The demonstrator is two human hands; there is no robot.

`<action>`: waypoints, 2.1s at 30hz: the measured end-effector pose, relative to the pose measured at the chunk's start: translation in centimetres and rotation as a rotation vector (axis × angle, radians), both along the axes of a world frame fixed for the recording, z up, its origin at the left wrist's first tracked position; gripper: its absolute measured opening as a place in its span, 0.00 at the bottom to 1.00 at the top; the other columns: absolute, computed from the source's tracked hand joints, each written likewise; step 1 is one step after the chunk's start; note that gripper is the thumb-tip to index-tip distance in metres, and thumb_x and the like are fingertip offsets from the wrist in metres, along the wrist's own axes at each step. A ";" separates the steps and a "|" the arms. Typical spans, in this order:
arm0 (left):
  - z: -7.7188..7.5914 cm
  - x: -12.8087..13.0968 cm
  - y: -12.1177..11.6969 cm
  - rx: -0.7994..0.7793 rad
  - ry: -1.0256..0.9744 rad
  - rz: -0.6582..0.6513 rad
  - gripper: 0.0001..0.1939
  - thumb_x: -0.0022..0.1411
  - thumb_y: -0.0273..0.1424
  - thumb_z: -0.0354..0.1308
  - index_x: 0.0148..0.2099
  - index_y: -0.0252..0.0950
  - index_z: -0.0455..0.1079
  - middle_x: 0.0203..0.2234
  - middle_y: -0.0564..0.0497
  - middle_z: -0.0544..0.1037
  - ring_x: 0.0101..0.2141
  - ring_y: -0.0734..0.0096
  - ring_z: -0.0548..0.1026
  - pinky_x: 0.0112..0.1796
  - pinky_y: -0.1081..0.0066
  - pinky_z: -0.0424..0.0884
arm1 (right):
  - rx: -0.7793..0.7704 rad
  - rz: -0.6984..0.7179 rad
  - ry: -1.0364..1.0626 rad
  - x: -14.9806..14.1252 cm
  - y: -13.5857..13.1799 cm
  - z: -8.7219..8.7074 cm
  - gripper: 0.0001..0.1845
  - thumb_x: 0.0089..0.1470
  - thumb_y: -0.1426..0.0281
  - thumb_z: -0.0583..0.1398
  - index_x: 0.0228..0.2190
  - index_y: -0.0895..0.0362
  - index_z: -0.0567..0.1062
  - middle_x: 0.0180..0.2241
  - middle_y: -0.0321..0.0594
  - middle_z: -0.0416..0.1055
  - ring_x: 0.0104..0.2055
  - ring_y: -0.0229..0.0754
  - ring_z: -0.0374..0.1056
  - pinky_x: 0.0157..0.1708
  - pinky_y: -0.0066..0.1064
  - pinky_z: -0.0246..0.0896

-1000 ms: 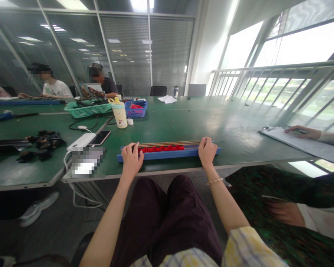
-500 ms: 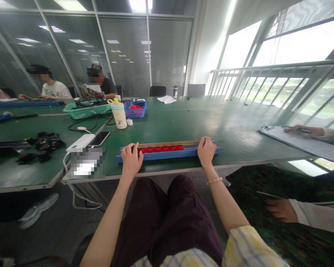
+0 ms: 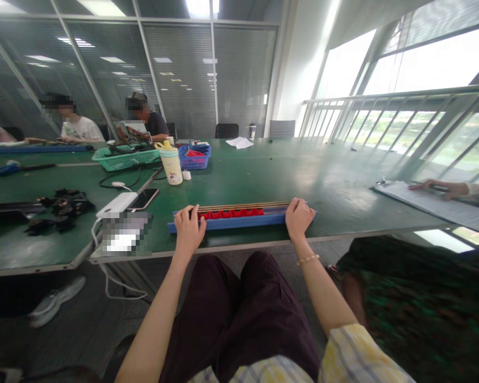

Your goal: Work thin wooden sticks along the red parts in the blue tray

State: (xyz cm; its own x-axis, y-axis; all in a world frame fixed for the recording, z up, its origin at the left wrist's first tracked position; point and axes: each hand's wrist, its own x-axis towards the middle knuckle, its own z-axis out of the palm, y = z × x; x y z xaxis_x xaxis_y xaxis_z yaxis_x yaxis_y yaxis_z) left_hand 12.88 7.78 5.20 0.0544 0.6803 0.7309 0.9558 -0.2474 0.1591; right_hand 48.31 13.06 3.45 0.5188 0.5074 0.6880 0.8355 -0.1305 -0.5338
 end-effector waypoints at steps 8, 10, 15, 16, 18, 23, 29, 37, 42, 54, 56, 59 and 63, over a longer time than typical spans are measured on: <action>0.0 0.0 0.0 -0.017 -0.014 0.007 0.26 0.67 0.36 0.47 0.62 0.29 0.65 0.54 0.34 0.68 0.53 0.47 0.62 0.54 0.49 0.61 | 0.005 0.174 -0.043 0.5 0.3 -0.3 0.26 0.69 0.63 0.40 0.33 0.59 0.73 0.30 0.50 0.75 0.36 0.48 0.69 0.43 0.38 0.54; 0.0 0.0 0.0 -0.018 -0.016 0.009 0.26 0.67 0.37 0.47 0.62 0.28 0.65 0.54 0.33 0.67 0.53 0.47 0.61 0.54 0.49 0.61 | -0.003 0.189 -0.040 0.5 0.3 -0.3 0.26 0.69 0.64 0.40 0.34 0.59 0.73 0.30 0.49 0.74 0.36 0.48 0.69 0.43 0.37 0.54; 0.1 0.0 -0.1 -0.008 -0.011 0.009 0.26 0.67 0.36 0.47 0.62 0.29 0.65 0.54 0.34 0.67 0.53 0.47 0.62 0.54 0.49 0.61 | -0.015 0.154 -0.021 0.3 0.3 -0.2 0.25 0.68 0.64 0.41 0.35 0.60 0.74 0.31 0.50 0.75 0.36 0.47 0.69 0.44 0.37 0.53; 0.1 0.0 -0.1 -0.006 -0.011 0.009 0.26 0.67 0.36 0.47 0.62 0.29 0.65 0.54 0.34 0.67 0.53 0.47 0.62 0.54 0.49 0.61 | -0.019 0.142 -0.014 0.3 0.3 -0.2 0.25 0.68 0.64 0.41 0.35 0.60 0.74 0.31 0.51 0.75 0.37 0.48 0.69 0.44 0.37 0.53; 0.1 0.0 -0.1 -0.002 -0.007 0.008 0.26 0.67 0.36 0.47 0.62 0.28 0.65 0.54 0.34 0.67 0.53 0.47 0.62 0.55 0.49 0.61 | -0.026 0.123 -0.001 0.2 0.4 -0.2 0.25 0.68 0.64 0.42 0.36 0.61 0.74 0.32 0.52 0.76 0.37 0.48 0.70 0.44 0.37 0.53; 0.0 -0.1 0.1 0.014 0.005 0.000 0.26 0.67 0.36 0.47 0.62 0.28 0.65 0.54 0.34 0.67 0.53 0.48 0.62 0.55 0.49 0.61 | -0.033 0.160 -0.023 0.2 0.4 -0.3 0.24 0.68 0.63 0.43 0.39 0.60 0.75 0.35 0.51 0.77 0.40 0.48 0.69 0.46 0.38 0.51; -0.1 -0.1 0.1 0.028 -0.011 -0.022 0.25 0.67 0.35 0.48 0.61 0.28 0.66 0.55 0.33 0.66 0.55 0.47 0.62 0.56 0.50 0.60 | -0.022 0.214 -0.055 0.1 0.1 -0.1 0.22 0.68 0.63 0.44 0.40 0.58 0.74 0.38 0.49 0.77 0.43 0.48 0.67 0.47 0.37 0.48; 0.0 0.1 -0.1 0.054 -0.022 -0.001 0.26 0.66 0.35 0.49 0.64 0.30 0.62 0.60 0.35 0.63 0.56 0.47 0.59 0.59 0.50 0.57 | -0.033 0.235 -0.065 0.1 0.1 -0.1 0.22 0.68 0.66 0.43 0.40 0.57 0.75 0.41 0.47 0.77 0.45 0.47 0.67 0.47 0.36 0.47; 0.0 0.1 -0.1 0.030 -0.026 0.007 0.22 0.65 0.34 0.50 0.59 0.34 0.68 0.59 0.36 0.64 0.56 0.47 0.60 0.58 0.48 0.58 | -0.037 0.229 -0.067 0.2 0.2 -0.2 0.22 0.68 0.66 0.43 0.40 0.57 0.75 0.42 0.48 0.77 0.45 0.47 0.66 0.46 0.36 0.47; 0.4 0.4 -0.6 -0.049 -0.011 0.029 0.24 0.68 0.37 0.45 0.61 0.35 0.66 0.55 0.38 0.72 0.57 0.47 0.62 0.54 0.50 0.58 | 0.015 0.214 -0.070 0.1 0.2 -0.2 0.21 0.67 0.66 0.44 0.43 0.58 0.74 0.41 0.49 0.77 0.45 0.49 0.67 0.47 0.37 0.50; 0.4 0.4 -0.5 -0.042 -0.007 0.022 0.24 0.68 0.36 0.45 0.62 0.35 0.66 0.55 0.38 0.72 0.57 0.48 0.62 0.54 0.50 0.58 | 0.022 0.218 -0.058 0.1 0.2 -0.2 0.22 0.67 0.66 0.43 0.44 0.59 0.74 0.42 0.50 0.77 0.45 0.49 0.67 0.48 0.38 0.51; 0.4 0.3 -0.5 -0.038 -0.007 0.008 0.24 0.69 0.37 0.45 0.62 0.36 0.66 0.55 0.39 0.73 0.56 0.48 0.63 0.54 0.51 0.58 | 0.035 0.223 -0.040 0.2 0.3 -0.3 0.22 0.67 0.66 0.44 0.44 0.59 0.75 0.43 0.50 0.77 0.46 0.50 0.67 0.49 0.38 0.52; 0.4 0.2 -0.6 -0.034 -0.007 -0.011 0.23 0.69 0.36 0.45 0.61 0.38 0.67 0.55 0.40 0.73 0.57 0.49 0.62 0.54 0.52 0.57 | 0.063 0.223 -0.020 0.3 0.4 -0.4 0.21 0.67 0.66 0.44 0.44 0.59 0.75 0.43 0.50 0.77 0.46 0.50 0.68 0.50 0.39 0.53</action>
State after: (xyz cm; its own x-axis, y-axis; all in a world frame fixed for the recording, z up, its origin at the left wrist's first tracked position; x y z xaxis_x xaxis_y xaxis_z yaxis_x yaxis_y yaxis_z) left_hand 13.13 7.23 5.61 0.0568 0.7045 0.7074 0.9519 -0.2519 0.1744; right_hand 48.60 13.45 3.04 0.3843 0.5638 0.7311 0.8505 0.0918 -0.5179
